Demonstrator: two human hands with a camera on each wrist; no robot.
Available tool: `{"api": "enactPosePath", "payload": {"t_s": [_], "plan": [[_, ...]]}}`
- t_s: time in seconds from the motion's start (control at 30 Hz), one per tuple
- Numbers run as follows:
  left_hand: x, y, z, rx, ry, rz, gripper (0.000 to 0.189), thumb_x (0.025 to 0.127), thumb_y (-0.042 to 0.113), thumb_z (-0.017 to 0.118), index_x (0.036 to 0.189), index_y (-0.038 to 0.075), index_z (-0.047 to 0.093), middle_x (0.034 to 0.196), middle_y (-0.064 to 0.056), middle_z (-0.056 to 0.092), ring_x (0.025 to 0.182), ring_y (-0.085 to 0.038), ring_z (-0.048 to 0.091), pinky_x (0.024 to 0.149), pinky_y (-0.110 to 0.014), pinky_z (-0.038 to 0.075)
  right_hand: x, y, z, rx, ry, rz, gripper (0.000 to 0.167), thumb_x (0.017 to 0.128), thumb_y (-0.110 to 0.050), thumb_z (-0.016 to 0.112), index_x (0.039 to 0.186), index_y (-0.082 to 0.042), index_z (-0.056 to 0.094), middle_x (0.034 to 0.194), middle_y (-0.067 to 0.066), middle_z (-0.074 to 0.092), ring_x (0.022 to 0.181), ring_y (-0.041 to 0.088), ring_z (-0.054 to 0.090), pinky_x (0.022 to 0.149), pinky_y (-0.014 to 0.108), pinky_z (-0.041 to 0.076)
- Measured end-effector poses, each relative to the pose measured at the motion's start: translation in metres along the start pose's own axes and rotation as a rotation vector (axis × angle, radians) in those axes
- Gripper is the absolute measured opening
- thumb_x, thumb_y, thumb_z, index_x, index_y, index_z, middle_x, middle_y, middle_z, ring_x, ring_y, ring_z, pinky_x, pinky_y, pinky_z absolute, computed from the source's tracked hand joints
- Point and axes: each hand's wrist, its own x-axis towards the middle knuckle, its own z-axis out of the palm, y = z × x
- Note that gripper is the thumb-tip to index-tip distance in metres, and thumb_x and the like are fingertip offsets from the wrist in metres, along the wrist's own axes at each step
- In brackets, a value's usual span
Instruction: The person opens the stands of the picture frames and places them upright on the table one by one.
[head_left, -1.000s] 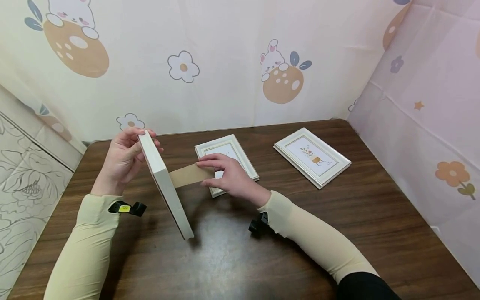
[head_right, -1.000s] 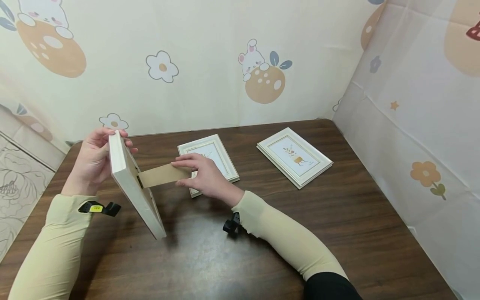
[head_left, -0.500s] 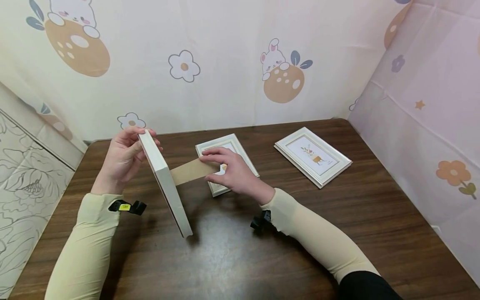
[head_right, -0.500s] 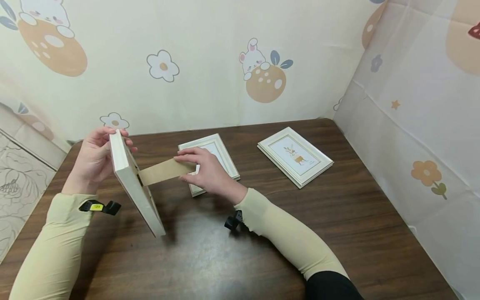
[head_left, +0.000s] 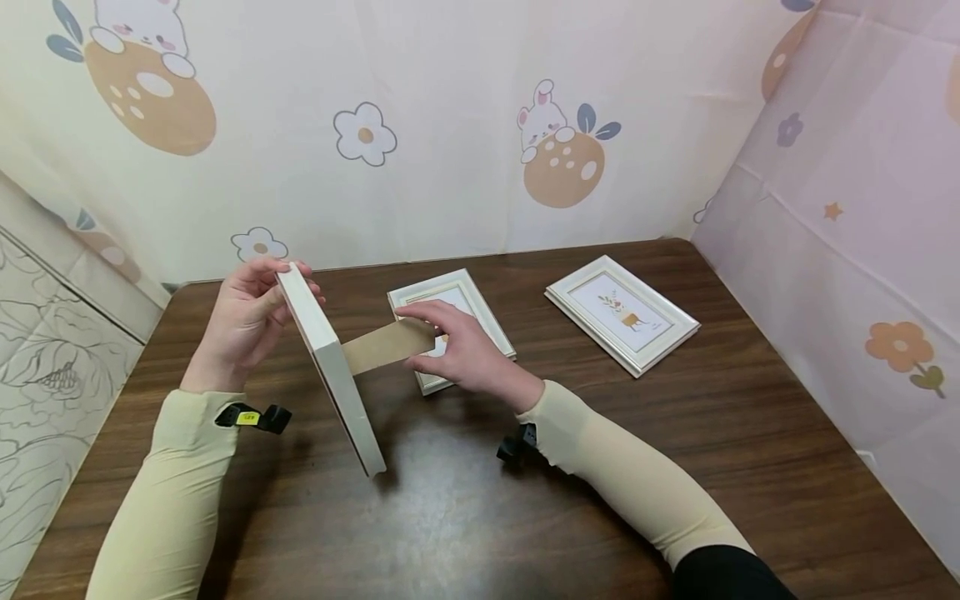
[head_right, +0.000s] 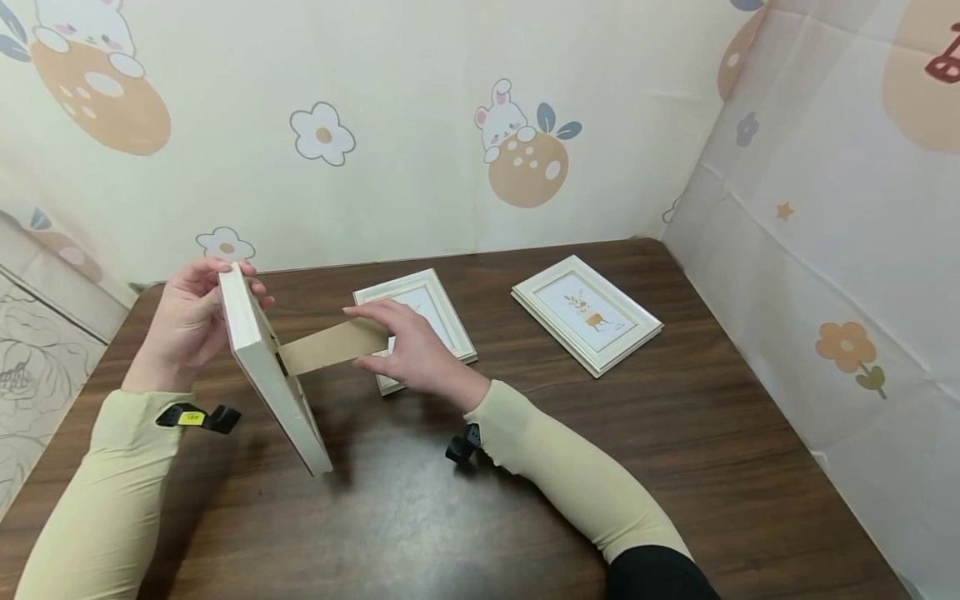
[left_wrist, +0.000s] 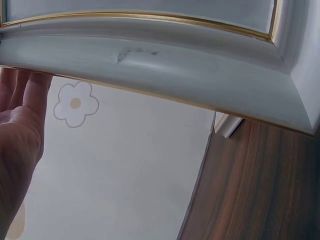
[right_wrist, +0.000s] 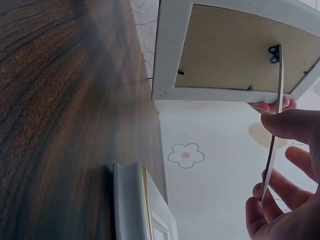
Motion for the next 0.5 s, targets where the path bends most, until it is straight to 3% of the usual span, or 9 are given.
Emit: {"api": "enactPosePath", "payload": {"t_s": [0.27, 0.5], "plan": [[0.0012, 0.0006, 0.0023, 0.038, -0.002, -0.005, 0.023, 0.096, -0.010, 0.052, 0.117, -0.008, 0.062, 0.117, -0.023, 0.063, 0.103, -0.034, 0.067, 0.082, -0.037, 0.058, -0.0002, 0.0020, 0.0021, 0.004, -0.058, 0.039, 0.061, 0.080, -0.013, 0.085, 0.135, -0.009, 0.060, 0.133, 0.004, 0.060, 0.121, 0.014, 0.053, 0.092, 0.026, 0.050], [0.0016, 0.0016, 0.0030, 0.057, -0.005, -0.002, 0.023, 0.096, -0.010, 0.053, 0.117, -0.008, 0.062, 0.116, -0.022, 0.064, 0.102, -0.034, 0.067, 0.079, -0.034, 0.058, -0.0009, 0.0040, 0.0031, 0.028, -0.081, 0.065, 0.062, 0.081, -0.013, 0.084, 0.137, -0.008, 0.058, 0.136, 0.005, 0.058, 0.123, 0.016, 0.053, 0.094, 0.035, 0.052]]}}
